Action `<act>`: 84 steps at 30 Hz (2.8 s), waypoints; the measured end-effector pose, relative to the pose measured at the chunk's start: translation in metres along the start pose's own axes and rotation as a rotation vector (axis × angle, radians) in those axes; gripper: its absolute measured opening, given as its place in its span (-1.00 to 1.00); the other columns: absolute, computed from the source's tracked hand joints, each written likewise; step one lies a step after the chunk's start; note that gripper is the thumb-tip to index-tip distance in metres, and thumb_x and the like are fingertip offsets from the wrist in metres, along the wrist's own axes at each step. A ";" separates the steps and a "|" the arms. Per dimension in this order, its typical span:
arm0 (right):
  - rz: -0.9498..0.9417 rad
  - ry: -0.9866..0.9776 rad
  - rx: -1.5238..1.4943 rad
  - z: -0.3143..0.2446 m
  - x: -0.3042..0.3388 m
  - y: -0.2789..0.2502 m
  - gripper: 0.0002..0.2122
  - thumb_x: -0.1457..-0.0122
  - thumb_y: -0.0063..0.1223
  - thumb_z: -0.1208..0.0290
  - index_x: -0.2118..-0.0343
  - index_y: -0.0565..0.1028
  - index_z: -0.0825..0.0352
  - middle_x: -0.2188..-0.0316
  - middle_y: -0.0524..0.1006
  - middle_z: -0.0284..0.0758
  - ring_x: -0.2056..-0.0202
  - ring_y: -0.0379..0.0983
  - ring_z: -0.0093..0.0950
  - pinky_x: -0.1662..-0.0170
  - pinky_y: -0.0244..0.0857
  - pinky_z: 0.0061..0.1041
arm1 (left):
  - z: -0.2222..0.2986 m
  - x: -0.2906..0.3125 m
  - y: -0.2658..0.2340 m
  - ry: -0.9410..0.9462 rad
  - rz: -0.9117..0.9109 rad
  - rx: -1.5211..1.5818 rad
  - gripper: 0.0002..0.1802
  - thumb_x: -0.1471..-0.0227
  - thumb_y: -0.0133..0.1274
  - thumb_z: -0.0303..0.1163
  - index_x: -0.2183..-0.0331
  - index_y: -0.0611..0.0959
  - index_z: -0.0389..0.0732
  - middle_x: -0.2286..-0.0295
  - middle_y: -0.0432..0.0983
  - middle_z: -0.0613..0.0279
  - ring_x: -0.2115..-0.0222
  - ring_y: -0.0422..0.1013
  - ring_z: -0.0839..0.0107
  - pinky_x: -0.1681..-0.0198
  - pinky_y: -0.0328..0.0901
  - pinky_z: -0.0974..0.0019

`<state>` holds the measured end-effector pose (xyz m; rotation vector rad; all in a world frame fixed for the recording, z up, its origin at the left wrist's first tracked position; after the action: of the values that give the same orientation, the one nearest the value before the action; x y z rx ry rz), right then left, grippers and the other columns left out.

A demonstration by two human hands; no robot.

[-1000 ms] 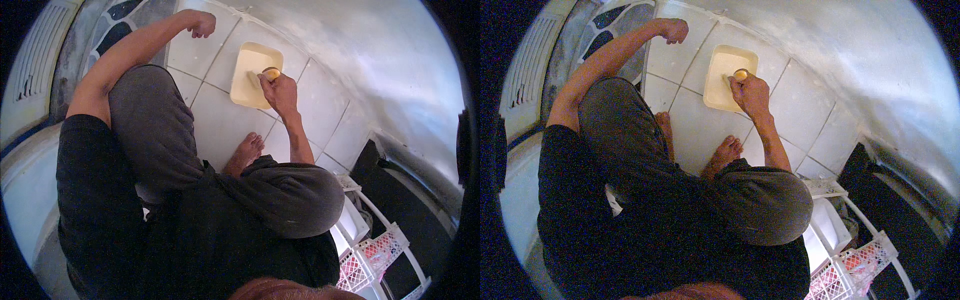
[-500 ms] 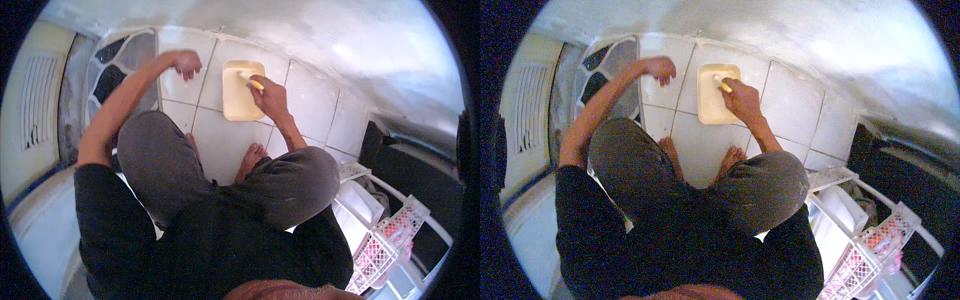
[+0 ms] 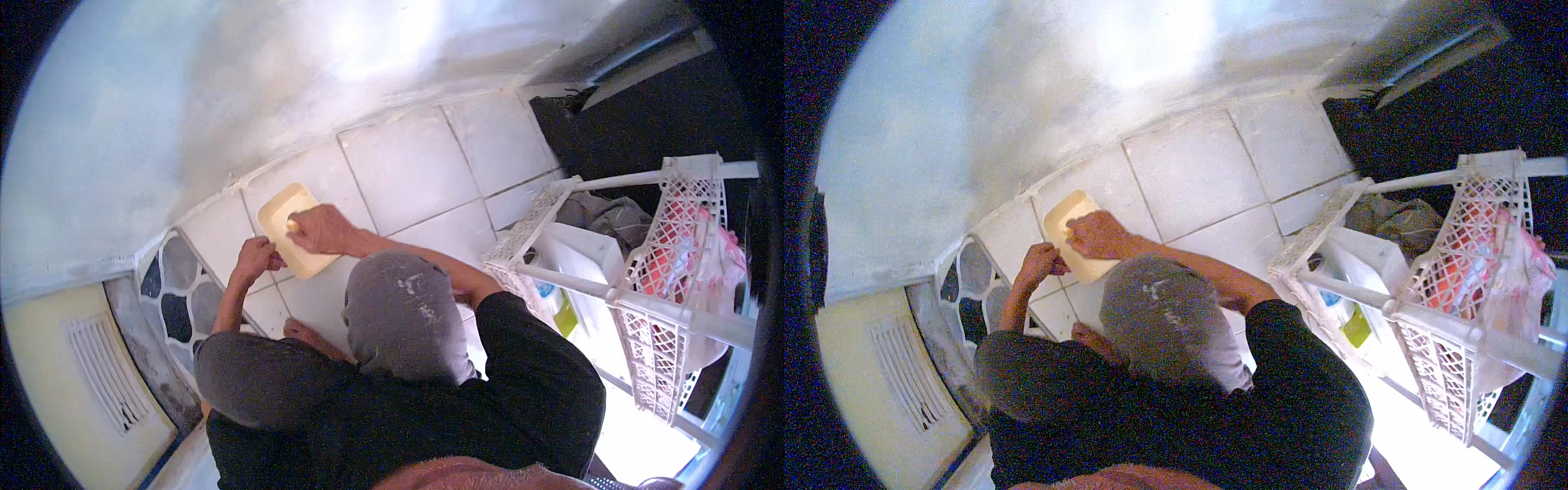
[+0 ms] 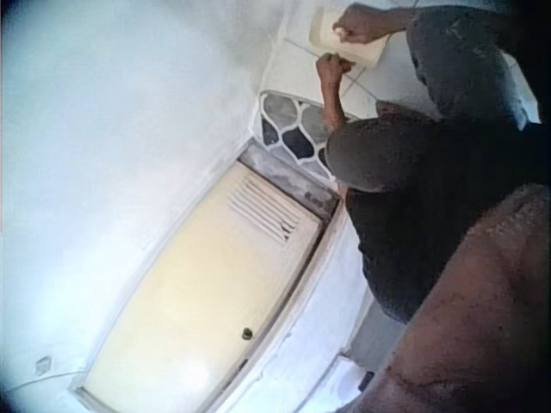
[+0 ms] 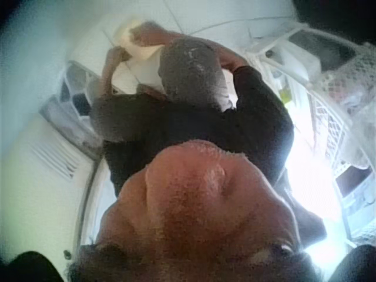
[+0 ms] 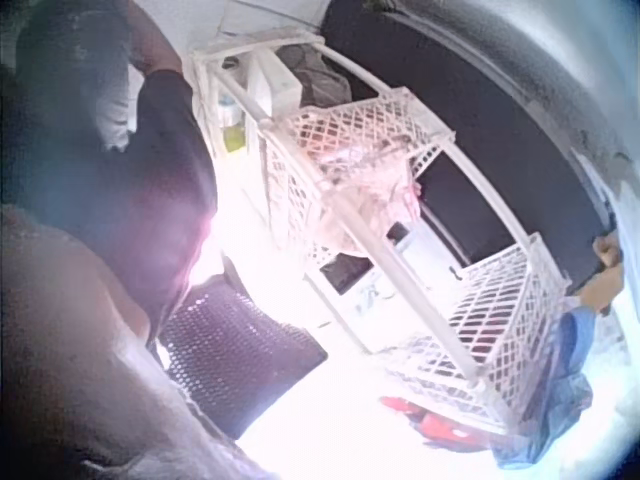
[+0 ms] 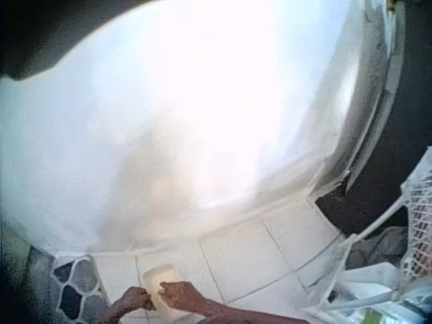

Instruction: The person paints a wall using a brush, repeatedly dipping the brush into a tray of paint and applying it to the wall surface while sitting on the floor.

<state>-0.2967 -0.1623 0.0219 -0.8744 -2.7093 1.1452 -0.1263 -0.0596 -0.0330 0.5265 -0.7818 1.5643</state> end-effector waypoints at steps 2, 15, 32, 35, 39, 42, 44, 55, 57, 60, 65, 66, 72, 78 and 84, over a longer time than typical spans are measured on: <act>0.022 0.070 -0.093 -0.001 0.006 0.001 -0.74 0.04 0.03 0.22 0.61 0.42 0.36 0.73 0.43 -0.14 0.61 0.41 -0.15 0.49 0.28 -0.24 | 0.000 -0.006 0.000 -0.013 0.039 0.052 -0.78 -0.02 -0.17 -0.47 0.40 0.47 -0.46 0.51 0.52 -0.05 0.57 0.52 0.23 0.50 0.46 0.30; 0.121 0.216 -0.004 0.036 -0.003 -0.042 -0.68 0.03 0.06 0.15 0.54 0.50 0.38 0.69 0.45 -0.14 0.65 0.39 -0.25 0.52 0.27 -0.35 | 0.020 -0.017 -0.011 0.234 0.258 -0.326 -0.73 0.10 -0.10 -0.43 0.52 0.57 -0.47 0.62 0.53 -0.04 0.62 0.52 0.30 0.55 0.42 0.33; 0.132 0.282 0.027 0.003 -0.015 -0.056 -0.66 0.01 0.01 0.13 0.50 0.46 0.40 0.65 0.46 -0.05 0.56 0.42 -0.08 0.44 0.30 -0.22 | 0.019 -0.033 0.004 0.325 0.054 -0.142 -0.69 0.02 -0.16 -0.53 0.27 0.41 -0.63 0.53 0.52 -0.15 0.55 0.53 0.21 0.52 0.45 0.33; 0.088 0.327 -0.100 0.013 -0.012 -0.057 -0.63 0.03 0.04 0.10 0.49 0.47 0.43 0.67 0.45 -0.05 0.61 0.40 -0.09 0.46 0.31 -0.25 | 0.016 -0.033 0.005 0.144 0.044 0.155 -0.67 -0.02 -0.15 -0.49 0.25 0.39 -0.63 0.55 0.51 -0.13 0.58 0.52 0.22 0.56 0.44 0.32; 0.282 0.323 -0.610 0.035 0.007 -0.079 -0.77 -0.02 0.10 0.29 0.46 0.53 0.41 0.70 0.50 -0.28 0.63 0.46 -0.52 0.55 0.35 -0.55 | 0.025 -0.018 -0.017 0.087 -0.065 -0.018 -0.56 -0.10 -0.08 -0.24 0.18 0.41 -0.49 0.57 0.52 -0.06 0.64 0.50 0.27 0.62 0.39 0.39; 0.469 0.294 -0.786 0.060 0.027 -0.117 -0.85 -0.09 0.04 0.46 0.33 0.51 0.44 0.53 0.54 -0.29 0.51 0.49 -0.57 0.48 0.39 -0.62 | 0.036 -0.007 -0.053 0.071 -0.014 -0.081 -0.52 -0.11 -0.08 -0.16 0.15 0.43 -0.43 0.59 0.52 -0.01 0.66 0.49 0.29 0.63 0.37 0.42; 0.615 0.212 -0.844 0.074 0.033 -0.141 -0.85 -0.11 0.03 0.49 0.30 0.50 0.45 0.48 0.55 -0.26 0.47 0.51 -0.54 0.45 0.41 -0.59 | 0.045 -0.001 -0.083 0.057 0.029 -0.151 -0.54 -0.11 -0.08 -0.18 0.15 0.44 -0.41 0.60 0.51 -0.01 0.66 0.48 0.31 0.62 0.36 0.42; 0.996 0.059 -0.822 0.136 0.023 -0.183 -0.85 -0.11 0.03 0.56 0.25 0.49 0.46 0.40 0.55 -0.28 0.37 0.49 -0.54 0.27 0.42 -0.54 | 0.067 0.009 -0.168 -0.081 0.068 -0.921 -0.65 0.00 0.02 -0.21 0.33 0.58 -0.35 0.52 0.54 -0.02 0.54 0.51 0.25 0.40 0.38 0.24; 1.126 0.037 -0.710 0.155 0.031 -0.201 -0.85 -0.10 0.03 0.59 0.26 0.49 0.47 0.39 0.54 -0.28 0.36 0.48 -0.54 0.25 0.42 -0.53 | 0.072 0.001 -0.161 0.161 0.064 -1.249 -0.67 0.03 0.02 -0.21 0.37 0.60 -0.30 0.47 0.54 -0.04 0.46 0.49 0.14 0.33 0.36 0.18; 1.405 0.136 -0.654 0.188 0.065 -0.235 -0.84 -0.06 0.07 0.61 0.26 0.52 0.42 0.37 0.54 -0.34 0.36 0.47 -0.56 0.22 0.39 -0.56 | 0.065 -0.018 -0.144 0.395 -0.075 -1.460 -0.69 0.05 0.00 -0.19 0.42 0.61 -0.26 0.42 0.53 -0.04 0.36 0.45 0.02 0.25 0.34 0.11; 1.676 0.148 -0.505 0.202 0.091 -0.246 -0.85 -0.09 0.03 0.61 0.25 0.50 0.47 0.37 0.54 -0.28 0.35 0.48 -0.53 0.18 0.38 -0.53 | 0.027 -0.055 -0.122 0.071 -0.221 -1.481 -0.67 0.06 -0.08 -0.20 0.51 0.61 -0.28 0.42 0.52 -0.06 0.36 0.44 -0.01 0.26 0.34 0.08; 1.672 0.181 -0.467 0.198 0.085 -0.241 -0.84 -0.09 0.03 0.61 0.25 0.50 0.48 0.36 0.54 -0.28 0.34 0.48 -0.53 0.18 0.38 -0.53 | 0.023 -0.060 -0.114 0.079 -0.259 -1.496 -0.66 0.07 -0.09 -0.21 0.53 0.60 -0.29 0.45 0.52 -0.07 0.38 0.45 0.01 0.26 0.34 0.08; 1.140 0.084 -0.545 0.123 0.039 -0.137 -0.79 -0.06 0.05 0.64 0.20 0.50 0.43 0.24 0.54 -0.27 0.21 0.45 -0.55 0.13 0.34 -0.57 | 0.019 -0.059 -0.083 -0.217 -0.352 -1.356 -0.61 0.10 -0.18 -0.22 0.60 0.65 -0.27 0.62 0.53 0.01 0.61 0.49 0.20 0.45 0.38 0.20; 0.975 -0.025 -0.472 0.113 0.020 -0.136 -0.78 0.00 0.15 0.59 0.23 0.53 0.37 0.30 0.56 -0.28 0.25 0.46 -0.57 0.16 0.34 -0.56 | 0.022 -0.046 -0.094 -0.312 -0.426 -1.381 -0.58 0.16 -0.17 -0.19 0.58 0.64 -0.32 0.59 0.55 0.04 0.65 0.47 0.26 0.52 0.36 0.27; 1.505 0.066 -0.494 0.210 0.080 -0.231 -0.81 -0.10 -0.01 0.66 0.20 0.46 0.50 0.29 0.52 -0.27 0.26 0.47 -0.49 0.11 0.37 -0.52 | -0.015 -0.051 -0.133 -0.163 -0.503 -1.198 -0.61 0.16 -0.10 -0.20 0.60 0.58 -0.37 0.62 0.52 0.11 0.70 0.44 0.28 0.61 0.38 0.27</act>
<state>-0.5312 -0.3832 0.0155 -3.1069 -1.9378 0.3126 0.0138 -0.0794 -0.0559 -0.0634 -1.4001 0.4124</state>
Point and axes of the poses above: each hand's wrist, its own x-axis away from the middle knuckle, its own y-axis out of the palm, z = x × y, the point moved 4 cm from there along -x, towards the middle knuckle
